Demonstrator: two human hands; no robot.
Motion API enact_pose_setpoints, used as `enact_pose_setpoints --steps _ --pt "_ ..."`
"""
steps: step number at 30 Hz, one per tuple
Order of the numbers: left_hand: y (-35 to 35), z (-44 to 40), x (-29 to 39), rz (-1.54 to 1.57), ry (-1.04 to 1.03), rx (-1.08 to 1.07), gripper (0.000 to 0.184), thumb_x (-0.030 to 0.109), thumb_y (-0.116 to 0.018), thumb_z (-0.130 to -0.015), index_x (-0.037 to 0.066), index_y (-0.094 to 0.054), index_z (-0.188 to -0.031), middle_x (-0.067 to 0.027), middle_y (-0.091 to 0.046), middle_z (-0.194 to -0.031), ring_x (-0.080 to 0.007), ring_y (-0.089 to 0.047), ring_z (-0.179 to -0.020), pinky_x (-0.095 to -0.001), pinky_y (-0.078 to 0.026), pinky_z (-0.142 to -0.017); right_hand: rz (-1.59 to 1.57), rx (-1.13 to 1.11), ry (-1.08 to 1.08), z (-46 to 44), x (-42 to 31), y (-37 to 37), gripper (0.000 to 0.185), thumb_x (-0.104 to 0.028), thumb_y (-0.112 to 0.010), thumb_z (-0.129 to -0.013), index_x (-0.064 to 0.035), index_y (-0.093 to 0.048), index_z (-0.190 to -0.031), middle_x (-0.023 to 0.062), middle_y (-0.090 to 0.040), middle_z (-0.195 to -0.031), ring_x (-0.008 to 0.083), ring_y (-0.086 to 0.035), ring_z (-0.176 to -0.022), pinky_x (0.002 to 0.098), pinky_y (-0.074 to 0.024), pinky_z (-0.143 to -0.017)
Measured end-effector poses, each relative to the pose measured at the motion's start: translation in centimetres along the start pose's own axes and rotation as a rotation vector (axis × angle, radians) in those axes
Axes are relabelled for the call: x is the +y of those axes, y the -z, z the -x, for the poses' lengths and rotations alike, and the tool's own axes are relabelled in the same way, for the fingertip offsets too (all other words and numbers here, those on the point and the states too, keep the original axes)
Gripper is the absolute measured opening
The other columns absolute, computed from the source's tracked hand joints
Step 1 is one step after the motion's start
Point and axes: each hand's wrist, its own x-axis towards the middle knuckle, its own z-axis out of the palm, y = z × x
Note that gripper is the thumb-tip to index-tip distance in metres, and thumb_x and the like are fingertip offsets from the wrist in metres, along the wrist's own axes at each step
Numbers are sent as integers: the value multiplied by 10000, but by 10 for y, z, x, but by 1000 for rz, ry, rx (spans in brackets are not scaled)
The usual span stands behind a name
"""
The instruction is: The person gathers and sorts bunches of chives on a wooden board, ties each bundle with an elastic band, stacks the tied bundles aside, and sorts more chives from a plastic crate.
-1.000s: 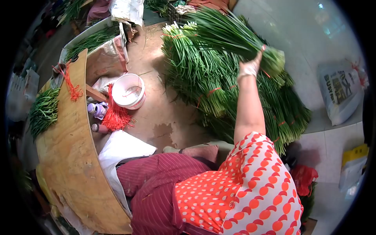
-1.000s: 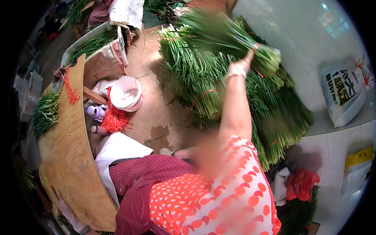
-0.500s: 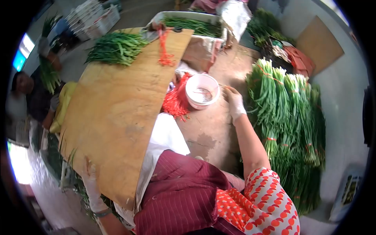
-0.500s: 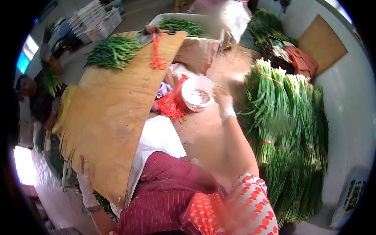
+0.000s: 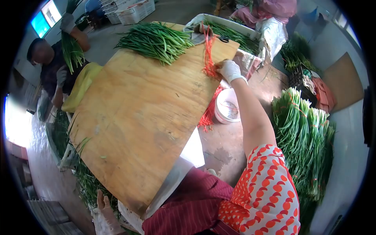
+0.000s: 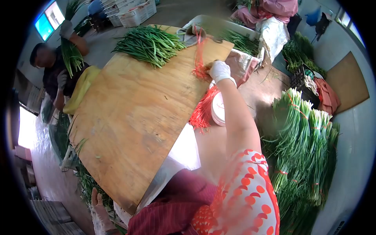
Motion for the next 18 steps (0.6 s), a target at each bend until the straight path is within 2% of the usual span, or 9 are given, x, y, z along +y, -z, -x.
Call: enact_pose_setpoints --steps 1,3,7,11,13,14,15,17,18 --pt "-3 0 1 4 8 11 430 160 -552 -901 -4 -457 -1287 -108 -456 -1335 -214 -409 -1234 -337 -293 -1039 0 -2 14 -4 -2 -1 254 -315 -666 -734 -237 -698 -973 84 -660 -960 260 -624 -933 375 -490 -805" --pt "-9 -1 6 48 -8 -4 412 128 -552 -893 14 -472 -1281 -99 -466 -1326 -211 -414 -1229 -335 -295 -1037 51 2 -112 -7 -8 1 244 -359 -645 -748 -230 -705 -946 83 -661 -947 262 -637 -884 373 -496 -784" --pt "-9 -7 1 -15 -40 13 407 97 -550 -887 37 -480 -1283 -102 -470 -1320 -213 -424 -1217 -336 -302 -1030 5 265 36 -15 -12 18 220 -344 -611 -793 -192 -709 -920 102 -666 -911 294 -638 -822 378 -499 -750" --pt "-18 -17 14 -9 -104 -33 388 65 -539 -879 41 -498 -1264 -112 -475 -1308 -219 -441 -1201 -340 -317 -1019 -42 281 26 -12 -28 51 226 -346 -609 -807 -177 -705 -922 104 -665 -896 292 -638 -809 373 -499 -728" --pt "-30 -24 20 14 -135 -74 378 58 -532 -878 36 -503 -1255 -115 -477 -1305 -219 -445 -1198 -341 -323 -1015 -142 399 12 -11 -44 67 221 -337 -627 -804 -165 -699 -922 111 -663 -868 284 -640 -783 365 -497 -699" --pt "-42 -33 16 -37 -278 -111 384 47 -535 -862 30 -508 -1244 -123 -479 -1299 -230 -446 -1198 -339 -327 -1010 -286 498 111 -2 -54 73 216 -329 -653 -787 -156 -697 -909 117 -659 -834 284 -639 -764 359 -494 -677" --pt "-49 -42 19 -87 -419 -142 389 37 -538 -846 24 -512 -1234 -132 -482 -1293 -242 -448 -1198 -337 -332 -1005 -293 494 128 10 -70 82 216 -329 -653 -787 -156 -697 -909 117 -659 -834 284 -639 -764 359 -494 -677" --pt "-83 -40 67 -125 -544 -194 422 46 -557 -805 18 -513 -1224 -167 -478 -1288 -300 -436 -1206 -361 -333 -1009 -281 464 171 44 -105 98 217 -316 -640 -782 -145 -691 -906 143 -652 -816 306 -635 -754 389 -492 -691" --pt "-93 -49 78 -237 -628 -229 436 73 -569 -801 18 -507 -1229 -180 -472 -1289 -326 -424 -1210 -378 -330 -1013 -261 497 230 63 -122 98 193 -316 -634 -783 -145 -691 -851 136 -647 -758 293 -635 -715 393 -485 -656"
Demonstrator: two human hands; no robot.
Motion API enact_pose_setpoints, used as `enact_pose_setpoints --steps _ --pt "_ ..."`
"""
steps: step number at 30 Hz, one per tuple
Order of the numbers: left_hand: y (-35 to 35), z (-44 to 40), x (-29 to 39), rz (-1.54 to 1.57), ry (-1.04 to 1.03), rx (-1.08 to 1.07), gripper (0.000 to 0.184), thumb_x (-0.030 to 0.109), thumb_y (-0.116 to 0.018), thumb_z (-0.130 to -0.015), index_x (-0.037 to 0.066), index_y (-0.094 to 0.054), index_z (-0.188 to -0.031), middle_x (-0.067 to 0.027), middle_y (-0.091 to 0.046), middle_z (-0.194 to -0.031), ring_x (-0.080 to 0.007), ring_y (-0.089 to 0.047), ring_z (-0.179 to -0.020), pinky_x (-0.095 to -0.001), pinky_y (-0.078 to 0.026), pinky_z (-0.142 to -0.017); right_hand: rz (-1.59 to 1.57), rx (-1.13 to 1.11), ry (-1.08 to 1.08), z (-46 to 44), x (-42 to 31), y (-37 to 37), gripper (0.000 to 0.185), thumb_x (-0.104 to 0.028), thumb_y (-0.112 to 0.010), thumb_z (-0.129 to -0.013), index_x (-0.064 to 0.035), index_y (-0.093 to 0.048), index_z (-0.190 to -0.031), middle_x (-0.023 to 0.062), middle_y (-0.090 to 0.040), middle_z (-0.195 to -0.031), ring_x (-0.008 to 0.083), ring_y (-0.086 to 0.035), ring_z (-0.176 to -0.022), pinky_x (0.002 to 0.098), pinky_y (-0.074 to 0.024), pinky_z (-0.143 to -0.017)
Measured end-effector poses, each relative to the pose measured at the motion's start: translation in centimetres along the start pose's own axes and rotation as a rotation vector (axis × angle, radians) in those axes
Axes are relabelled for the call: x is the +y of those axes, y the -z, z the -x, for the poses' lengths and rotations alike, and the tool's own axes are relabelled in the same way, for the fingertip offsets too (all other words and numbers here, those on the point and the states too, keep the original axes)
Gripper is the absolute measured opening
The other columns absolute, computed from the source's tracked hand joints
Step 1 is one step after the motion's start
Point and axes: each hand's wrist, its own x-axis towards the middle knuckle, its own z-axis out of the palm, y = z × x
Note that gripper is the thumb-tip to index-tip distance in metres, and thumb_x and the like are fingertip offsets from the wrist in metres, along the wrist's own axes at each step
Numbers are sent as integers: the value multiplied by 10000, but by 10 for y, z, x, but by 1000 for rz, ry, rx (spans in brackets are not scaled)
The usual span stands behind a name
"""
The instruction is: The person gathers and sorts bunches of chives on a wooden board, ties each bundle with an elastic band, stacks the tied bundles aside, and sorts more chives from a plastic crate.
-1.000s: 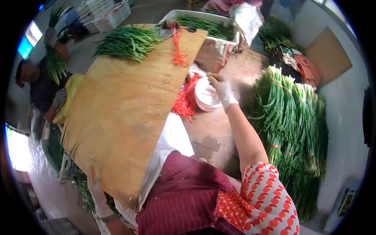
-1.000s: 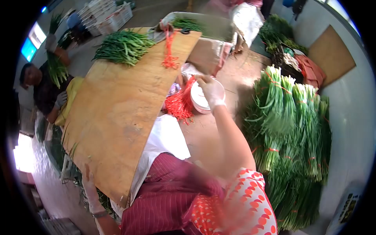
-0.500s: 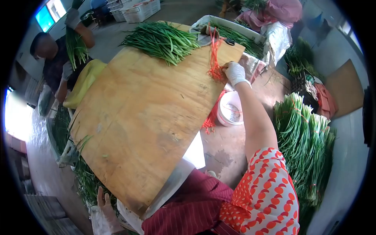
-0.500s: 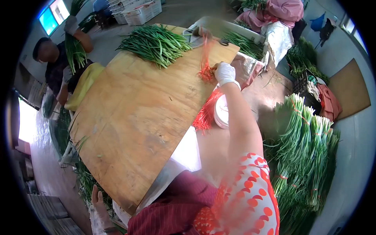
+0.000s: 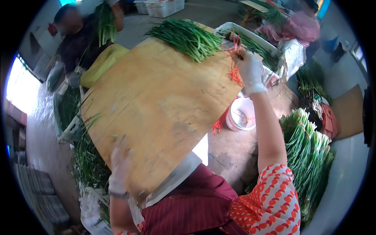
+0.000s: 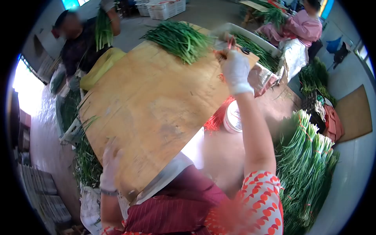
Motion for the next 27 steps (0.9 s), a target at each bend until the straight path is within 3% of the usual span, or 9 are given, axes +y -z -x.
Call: enact_pose_setpoints --steps 5,7,9,12,14,16,23,25,27 --pt "-30 -36 -53 -291 -124 -68 498 257 -571 -848 27 -459 -1275 -215 -431 -1322 -378 -391 -1225 -423 -309 -1025 196 -94 385 112 -89 -12 193 -267 -595 -756 -138 -599 -613 66 -571 -558 231 -574 -530 368 -407 -506" --pt "-12 -34 -78 -263 9 -61 515 282 -566 -853 31 -447 -1287 -218 -418 -1332 -379 -382 -1232 -421 -300 -1030 238 -420 387 155 -117 -17 187 -301 -640 -721 -124 -602 -673 77 -606 -643 243 -600 -596 372 -438 -555" --pt "10 -22 -103 -402 170 -20 540 318 -555 -864 41 -424 -1310 -218 -397 -1351 -372 -374 -1243 -408 -284 -1041 261 -541 372 191 -141 -32 210 -323 -626 -719 -117 -598 -687 89 -605 -653 235 -605 -617 368 -443 -587" --pt "55 -3 -136 -576 243 52 535 305 -555 -869 51 -419 -1319 -209 -386 -1363 -359 -382 -1243 -394 -277 -1048 57 -609 419 215 -165 -37 139 -231 -588 -723 -117 -629 -655 100 -621 -651 250 -611 -598 362 -419 -548" --pt "71 11 -136 -582 266 110 522 282 -561 -868 55 -424 -1317 -204 -384 -1367 -353 -390 -1240 -391 -277 -1048 -85 -595 372 202 -163 -31 206 -288 -588 -756 -107 -634 -668 99 -620 -654 260 -612 -611 373 -425 -552" --pt "78 12 -124 -387 191 137 479 210 -564 -868 36 -446 -1298 -178 -434 -1337 -323 -420 -1225 -376 -301 -1034 -267 -581 241 172 -146 -26 385 -438 -581 -810 -66 -663 -763 96 -638 -713 297 -621 -685 409 -460 -624" --pt "58 -54 -51 412 316 -177 476 230 -533 -908 -19 -431 -1301 -163 -491 -1273 -217 -500 -1146 -327 -364 -992 -348 -275 44 43 -32 -33 366 -356 -619 -817 -35 -652 -990 173 -653 -917 308 -618 -915 357 -477 -786" --pt "43 -88 -42 462 260 -206 501 259 -532 -911 -22 -419 -1310 -168 -486 -1273 -212 -508 -1136 -329 -367 -992 -432 -286 -88 -4 -3 -42 379 -364 -611 -826 -28 -646 -998 161 -652 -952 307 -611 -932 358 -468 -814" --pt "23 -122 -22 833 412 -172 565 327 -527 -907 -13 -384 -1335 -165 -487 -1274 -236 -497 -1151 -342 -367 -1001 -496 -336 -96 -58 34 -67 384 -353 -601 -835 -40 -624 -1056 160 -635 -1030 313 -618 -913 360 -469 -828"
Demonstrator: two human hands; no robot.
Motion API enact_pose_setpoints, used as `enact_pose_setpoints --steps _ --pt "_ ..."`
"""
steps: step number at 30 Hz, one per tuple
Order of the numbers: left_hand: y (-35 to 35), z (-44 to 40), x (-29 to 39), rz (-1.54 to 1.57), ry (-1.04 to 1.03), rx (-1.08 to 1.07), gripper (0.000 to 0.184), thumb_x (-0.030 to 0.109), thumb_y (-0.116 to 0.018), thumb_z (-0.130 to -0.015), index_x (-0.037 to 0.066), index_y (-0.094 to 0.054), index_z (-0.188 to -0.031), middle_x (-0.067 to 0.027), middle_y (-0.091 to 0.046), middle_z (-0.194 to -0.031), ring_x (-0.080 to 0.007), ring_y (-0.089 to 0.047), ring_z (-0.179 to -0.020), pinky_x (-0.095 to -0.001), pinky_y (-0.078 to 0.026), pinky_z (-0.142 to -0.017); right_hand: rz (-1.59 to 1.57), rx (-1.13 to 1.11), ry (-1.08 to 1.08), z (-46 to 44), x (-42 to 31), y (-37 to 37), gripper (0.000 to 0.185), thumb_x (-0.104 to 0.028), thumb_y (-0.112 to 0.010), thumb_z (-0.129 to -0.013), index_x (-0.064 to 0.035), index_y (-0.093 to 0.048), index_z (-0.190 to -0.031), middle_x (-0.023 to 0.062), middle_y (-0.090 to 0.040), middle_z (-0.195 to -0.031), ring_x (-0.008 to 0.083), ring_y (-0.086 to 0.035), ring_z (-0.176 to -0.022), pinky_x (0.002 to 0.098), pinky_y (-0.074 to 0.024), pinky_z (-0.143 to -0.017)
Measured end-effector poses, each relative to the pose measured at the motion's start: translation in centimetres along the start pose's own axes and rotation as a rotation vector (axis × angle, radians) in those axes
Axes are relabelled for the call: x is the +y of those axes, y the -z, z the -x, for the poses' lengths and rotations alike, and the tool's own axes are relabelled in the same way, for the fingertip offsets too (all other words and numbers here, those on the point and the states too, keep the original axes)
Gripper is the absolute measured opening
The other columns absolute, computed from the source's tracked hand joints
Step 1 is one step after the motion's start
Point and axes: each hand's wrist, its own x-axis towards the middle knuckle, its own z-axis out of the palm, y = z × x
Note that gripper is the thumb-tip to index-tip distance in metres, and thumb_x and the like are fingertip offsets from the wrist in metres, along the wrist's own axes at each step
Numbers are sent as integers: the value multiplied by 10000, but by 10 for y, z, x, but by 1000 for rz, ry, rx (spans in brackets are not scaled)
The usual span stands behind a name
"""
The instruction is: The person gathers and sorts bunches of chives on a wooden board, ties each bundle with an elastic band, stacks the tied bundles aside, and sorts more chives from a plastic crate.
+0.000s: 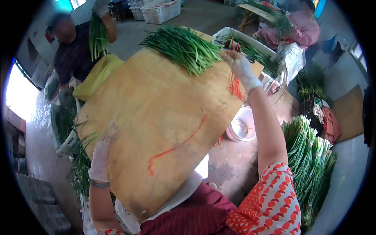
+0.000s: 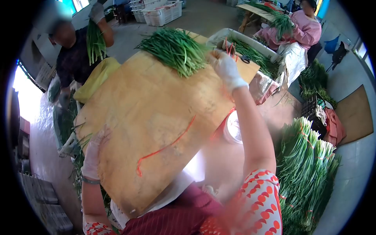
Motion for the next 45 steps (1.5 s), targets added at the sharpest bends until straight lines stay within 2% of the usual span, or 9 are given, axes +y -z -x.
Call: enact_pose_setpoints --steps 4,7,14,18,22,28,30,40,45 --pt "-43 -79 -3 136 55 -91 655 426 -481 -913 -17 -313 -1366 -198 -368 -1380 -294 -397 -1256 -375 -286 -1057 624 -151 351 -96 43 3 473 -428 -533 -869 -41 -578 -1138 181 -607 -1100 326 -596 -977 357 -451 -869" --pt "-64 -153 -22 356 149 -177 726 426 -508 -898 -17 -222 -1396 -212 -316 -1405 -312 -350 -1287 -396 -260 -1071 410 -235 -132 -138 31 -23 838 -732 -344 -800 -60 -482 -1281 169 -493 -1290 302 -416 -1245 347 -286 -1041" --pt "-159 -239 8 690 211 -37 918 429 -599 -839 -35 -53 -1413 -232 -137 -1465 -346 -204 -1349 -416 -203 -1095 489 -400 -80 -195 48 -89 726 -624 -424 -835 -80 -431 -1316 193 -450 -1322 333 -403 -1241 369 -315 -1027" --pt "-184 -264 16 693 237 -104 954 448 -596 -836 -31 -8 -1415 -233 -97 -1473 -368 -183 -1351 -421 -188 -1100 395 -382 403 -256 132 -125 758 -621 -519 -787 -90 -419 -1318 192 -470 -1299 333 -451 -1197 375 -360 -997" --pt "-198 -287 32 716 316 -168 1010 487 -602 -820 -19 38 -1416 -224 -55 -1481 -378 -147 -1358 -425 -174 -1103 359 -582 -69 -223 81 -129 758 -627 -541 -774 -77 -455 -1289 160 -508 -1261 292 -483 -1159 345 -369 -983" --pt "-186 -308 37 596 325 -52 814 474 -700 -745 21 -370 -1334 -179 -397 -1359 -284 -384 -1252 -411 -316 -1044 159 -750 -299 -163 14 -168 760 -635 -574 -754 -59 -509 -1245 113 -565 -1205 231 -531 -1102 301 -382 -962" --pt "-182 -260 61 721 284 60 510 301 -686 -806 9 -506 -1183 -142 -595 -1117 -255 -595 -986 -418 -501 -850 97 -801 -322 -141 -9 -182 761 -638 -585 -748 -52 -526 -1230 97 -584 -1186 211 -547 -1084 286 -387 -955" --pt "-59 -128 26 724 200 -14 395 296 -440 -945 29 -486 -1233 -125 -600 -1129 -229 -597 -997 -370 -465 -923 -121 -877 -184 -9 -76 -188 958 -673 -619 -680 44 -421 -1284 185 -542 -1214 304 -574 -1037 338 -506 -779" --pt "-39 -107 29 750 202 -100 516 402 -454 -931 23 -434 -1281 -119 -534 -1234 -232 -548 -1078 -372 -435 -963 -518 -795 -811 -7 -63 -182 852 -692 -598 -695 -42 -492 -1235 115 -614 -980 200 -574 -953 352 -477 -780"
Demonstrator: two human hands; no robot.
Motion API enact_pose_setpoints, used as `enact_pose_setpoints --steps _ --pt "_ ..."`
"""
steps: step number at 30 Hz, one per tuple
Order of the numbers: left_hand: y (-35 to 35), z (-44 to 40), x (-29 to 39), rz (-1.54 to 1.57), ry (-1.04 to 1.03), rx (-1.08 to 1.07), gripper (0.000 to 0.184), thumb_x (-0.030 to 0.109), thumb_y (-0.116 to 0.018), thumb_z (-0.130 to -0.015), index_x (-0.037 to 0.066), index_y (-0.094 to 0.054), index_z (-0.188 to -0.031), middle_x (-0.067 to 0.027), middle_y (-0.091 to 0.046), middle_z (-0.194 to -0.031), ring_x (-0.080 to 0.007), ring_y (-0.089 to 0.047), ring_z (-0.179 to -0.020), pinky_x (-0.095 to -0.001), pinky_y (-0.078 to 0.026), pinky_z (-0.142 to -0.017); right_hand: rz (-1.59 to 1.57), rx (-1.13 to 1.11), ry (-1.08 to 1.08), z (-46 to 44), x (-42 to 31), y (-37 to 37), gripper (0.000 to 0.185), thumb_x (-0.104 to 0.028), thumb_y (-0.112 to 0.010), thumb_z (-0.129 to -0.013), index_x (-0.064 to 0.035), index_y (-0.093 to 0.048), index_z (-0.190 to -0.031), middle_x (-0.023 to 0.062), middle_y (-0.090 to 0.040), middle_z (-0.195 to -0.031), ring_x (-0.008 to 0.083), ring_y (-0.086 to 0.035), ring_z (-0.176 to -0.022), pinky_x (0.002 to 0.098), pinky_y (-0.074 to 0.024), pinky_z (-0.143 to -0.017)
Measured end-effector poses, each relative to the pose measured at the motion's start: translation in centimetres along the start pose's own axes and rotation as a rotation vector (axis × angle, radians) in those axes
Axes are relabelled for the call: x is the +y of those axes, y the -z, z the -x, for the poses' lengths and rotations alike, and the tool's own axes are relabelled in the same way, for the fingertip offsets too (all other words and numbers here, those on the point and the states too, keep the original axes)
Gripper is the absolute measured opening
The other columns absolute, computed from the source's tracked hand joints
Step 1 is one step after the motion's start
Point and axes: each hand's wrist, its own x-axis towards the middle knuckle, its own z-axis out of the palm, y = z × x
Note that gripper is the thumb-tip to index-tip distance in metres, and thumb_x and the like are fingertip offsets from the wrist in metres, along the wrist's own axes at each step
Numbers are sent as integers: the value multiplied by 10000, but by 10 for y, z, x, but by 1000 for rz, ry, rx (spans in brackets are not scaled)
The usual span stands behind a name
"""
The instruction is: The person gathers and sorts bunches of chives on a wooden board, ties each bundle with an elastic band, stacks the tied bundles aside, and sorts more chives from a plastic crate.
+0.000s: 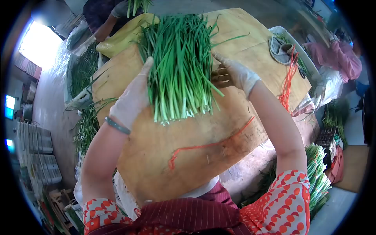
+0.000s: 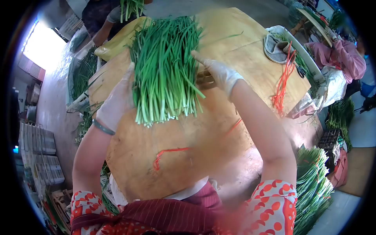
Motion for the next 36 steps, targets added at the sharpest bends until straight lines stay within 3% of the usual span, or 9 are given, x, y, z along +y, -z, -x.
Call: enact_pose_setpoints --steps 2,6,10,14,25,29,32,33,36 --pt "3 -8 1 13 50 88 498 378 -571 -879 38 -489 -1234 -103 -576 -1175 -223 -574 -1020 -360 -461 -920 55 -77 58 -3 -1 -25 827 -692 -610 -685 -44 -528 -1194 113 -616 -1021 196 -577 -966 363 -467 -814" --pt "-9 -6 -7 -127 55 297 406 319 -623 -855 39 -568 -1144 -104 -631 -1064 -197 -612 -936 -334 -492 -873 -85 -329 70 -9 -2 -90 713 -596 -671 -701 -52 -560 -1149 96 -624 -1099 191 -607 -963 350 -466 -876" --pt "13 12 -10 -10 21 200 483 334 -695 -792 42 -562 -1154 -107 -625 -1091 -216 -624 -934 -338 -509 -848 -292 -492 61 -6 7 -116 563 -456 -696 -754 -53 -568 -1126 103 -627 -1085 194 -612 -961 361 -489 -883" --pt "28 31 -9 -58 27 127 488 345 -687 -798 37 -560 -1155 -112 -627 -1081 -219 -624 -938 -343 -508 -854 -249 -528 -62 1 9 -129 526 -416 -705 -757 -48 -574 -1110 103 -629 -1073 200 -613 -962 352 -488 -888" --pt "38 44 -19 -57 0 106 460 372 -686 -794 41 -577 -1094 -86 -644 -1017 -183 -638 -850 -316 -522 -803 -221 -526 49 13 25 -134 564 -396 -755 -713 -30 -577 -1104 104 -641 -1041 202 -639 -894 353 -528 -803" --pt "35 45 -15 -59 65 115 461 334 -662 -824 65 -533 -1175 -80 -614 -1072 -168 -606 -935 -308 -492 -866 -236 -535 -18 17 25 -135 551 -339 -734 -751 -39 -530 -1165 97 -615 -1099 191 -608 -975 326 -493 -884" --pt "31 51 -15 -50 62 45 450 322 -670 -818 72 -537 -1168 -75 -615 -1060 -164 -607 -926 -315 -496 -856 -187 -503 232 32 20 -133 542 -268 -746 -751 -34 -519 -1183 80 -612 -1095 183 -600 -983 312 -490 -870" --pt "30 53 -16 -105 -41 34 456 298 -678 -811 67 -529 -1176 -61 -607 -1068 -156 -596 -938 -312 -488 -860 -189 -503 234 36 17 -133 542 -268 -746 -751 -34 -519 -1183 80 -612 -1095 183 -600 -983 312 -490 -870" --pt "13 55 -6 -287 -340 -15 476 226 -694 -791 53 -501 -1190 -48 -593 -1080 -148 -580 -957 -301 -480 -859 -22 -366 668 39 4 -131 694 -171 -793 -697 -20 -426 -1267 70 -588 -1126 167 -573 -1017 302 -461 -904"
